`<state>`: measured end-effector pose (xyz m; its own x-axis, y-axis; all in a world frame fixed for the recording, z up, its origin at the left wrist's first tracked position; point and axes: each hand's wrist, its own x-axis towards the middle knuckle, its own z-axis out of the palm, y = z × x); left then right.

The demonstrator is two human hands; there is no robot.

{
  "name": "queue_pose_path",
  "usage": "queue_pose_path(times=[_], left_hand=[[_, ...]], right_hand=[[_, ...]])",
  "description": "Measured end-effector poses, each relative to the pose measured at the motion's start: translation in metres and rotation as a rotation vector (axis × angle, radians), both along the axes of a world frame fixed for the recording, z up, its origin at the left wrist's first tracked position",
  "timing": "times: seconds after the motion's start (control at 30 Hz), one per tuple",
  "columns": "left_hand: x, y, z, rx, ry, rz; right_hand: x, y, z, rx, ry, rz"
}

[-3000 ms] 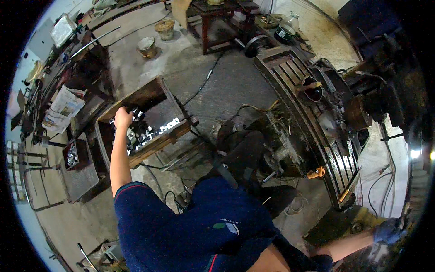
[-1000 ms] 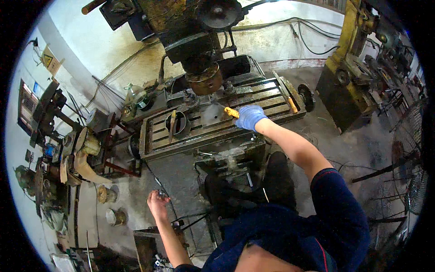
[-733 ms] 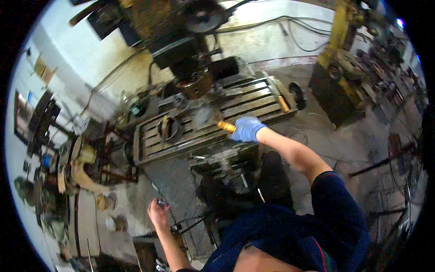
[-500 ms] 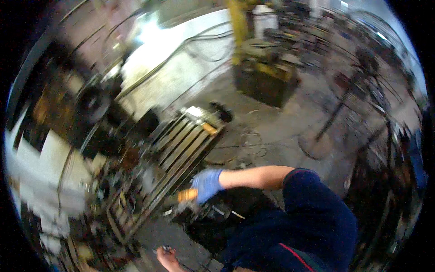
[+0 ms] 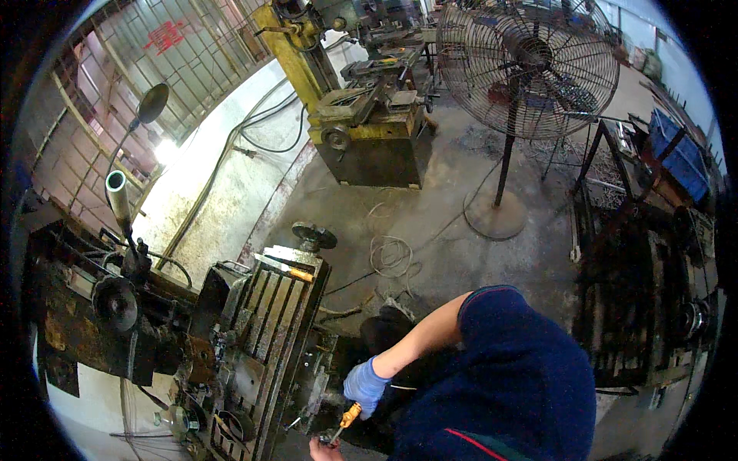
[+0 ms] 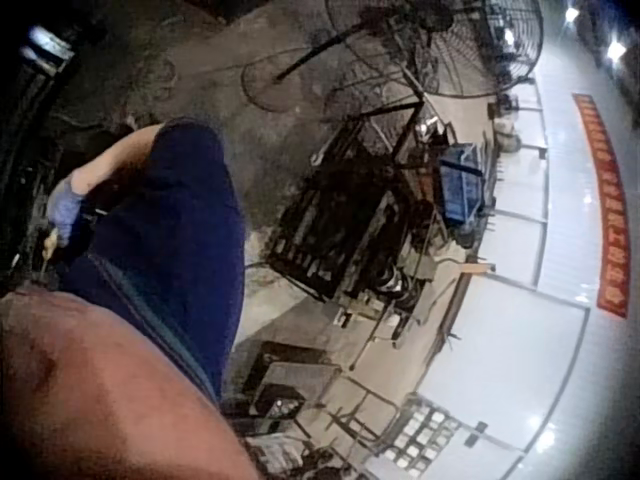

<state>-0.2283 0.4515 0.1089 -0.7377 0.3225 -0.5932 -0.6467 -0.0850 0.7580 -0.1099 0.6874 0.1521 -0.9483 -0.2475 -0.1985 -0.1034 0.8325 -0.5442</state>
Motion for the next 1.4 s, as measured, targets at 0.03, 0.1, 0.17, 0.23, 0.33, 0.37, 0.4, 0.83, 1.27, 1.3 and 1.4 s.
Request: queue_pose_path(times=[0.03, 0.1, 0.17, 0.23, 0.33, 0.37, 0.4, 0.83, 1.27, 1.3, 1.4], left_hand=[[0.004, -0.002, 0.003, -0.025, -0.018, 0.034], [-0.018, -0.025, -0.035, -0.009, 0.025, 0.063], [-0.034, -0.068, -0.077, -0.003, 0.043, 0.134], [-0.010, -0.032, -0.037, 0.098, 0.003, 0.225], [-0.010, -0.038, -0.023, 0.135, 0.318, -0.030], [-0.005, -0.036, -0.020, 0.081, 0.292, 0.062], [-0.005, -0.035, -0.009, 0.012, 0.290, 0.025], [-0.011, -0.055, -0.023, -0.105, 0.304, 0.052], [-0.158, 0.072, 0.051, -0.843, 1.440, -0.196], [-0.168, 0.083, 0.054, -0.898, 1.436, -0.180], [-0.200, 0.096, 0.037, -0.979, 1.466, -0.178]], right_hand=[[-0.003, -0.002, 0.002, 0.000, 0.007, -0.008], [-0.013, -0.011, 0.007, -0.002, 0.018, 0.004], [-0.019, -0.018, 0.001, -0.043, 0.040, 0.065], [-0.018, 0.000, 0.028, -0.147, -0.017, 0.066], [-0.055, 0.044, 0.054, -0.147, 0.217, -0.116], [-0.069, 0.065, 0.040, -0.102, 0.137, -0.193], [-0.071, 0.075, 0.070, -0.179, 0.301, -0.201], [-0.146, 0.088, -0.058, 0.171, 0.052, -0.367], [-0.055, 0.105, -0.029, -0.104, -0.002, -0.451], [-0.047, 0.110, -0.030, -0.121, 0.037, -0.434], [-0.022, 0.123, -0.036, -0.123, 0.059, -0.483]])
